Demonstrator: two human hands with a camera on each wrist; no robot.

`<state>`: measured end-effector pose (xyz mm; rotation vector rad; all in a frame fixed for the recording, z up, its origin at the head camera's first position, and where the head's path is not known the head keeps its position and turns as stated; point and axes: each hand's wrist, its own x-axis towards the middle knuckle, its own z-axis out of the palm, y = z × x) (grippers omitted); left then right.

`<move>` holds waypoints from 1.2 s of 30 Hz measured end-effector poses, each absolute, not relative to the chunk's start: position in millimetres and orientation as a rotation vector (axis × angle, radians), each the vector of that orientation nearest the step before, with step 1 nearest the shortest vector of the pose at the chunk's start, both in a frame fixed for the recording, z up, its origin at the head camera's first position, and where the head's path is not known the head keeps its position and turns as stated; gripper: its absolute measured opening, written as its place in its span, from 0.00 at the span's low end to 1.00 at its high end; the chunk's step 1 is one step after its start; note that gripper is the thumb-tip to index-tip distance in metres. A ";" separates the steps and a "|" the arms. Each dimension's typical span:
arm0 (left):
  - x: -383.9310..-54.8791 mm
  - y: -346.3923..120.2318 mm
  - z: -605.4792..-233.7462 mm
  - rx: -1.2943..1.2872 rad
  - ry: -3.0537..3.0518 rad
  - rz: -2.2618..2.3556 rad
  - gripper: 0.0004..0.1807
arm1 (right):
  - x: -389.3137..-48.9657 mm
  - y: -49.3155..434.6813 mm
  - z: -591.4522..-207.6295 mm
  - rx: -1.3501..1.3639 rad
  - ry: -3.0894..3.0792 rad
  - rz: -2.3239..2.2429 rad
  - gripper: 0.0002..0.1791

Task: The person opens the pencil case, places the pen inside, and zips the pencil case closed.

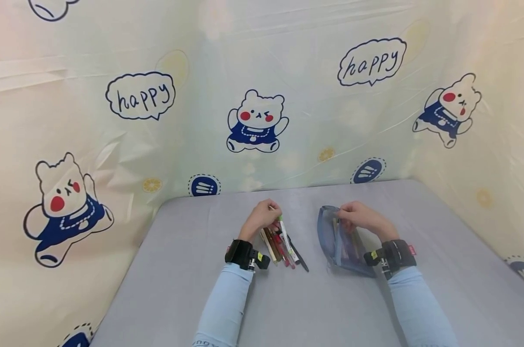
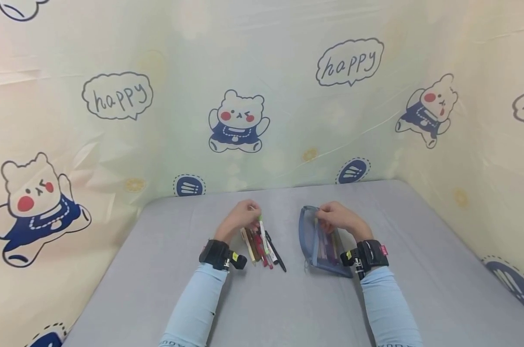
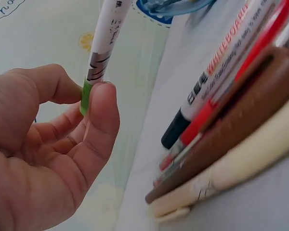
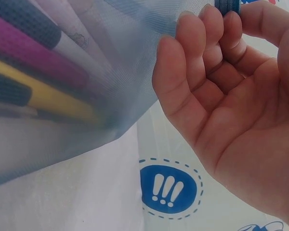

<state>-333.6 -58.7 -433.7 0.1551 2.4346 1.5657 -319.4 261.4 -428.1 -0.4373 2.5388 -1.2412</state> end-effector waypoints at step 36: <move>-339.8 28.7 -449.5 0.161 2.561 1.653 0.06 | -323.1 260.8 -432.9 -0.464 2.528 -1.247 0.13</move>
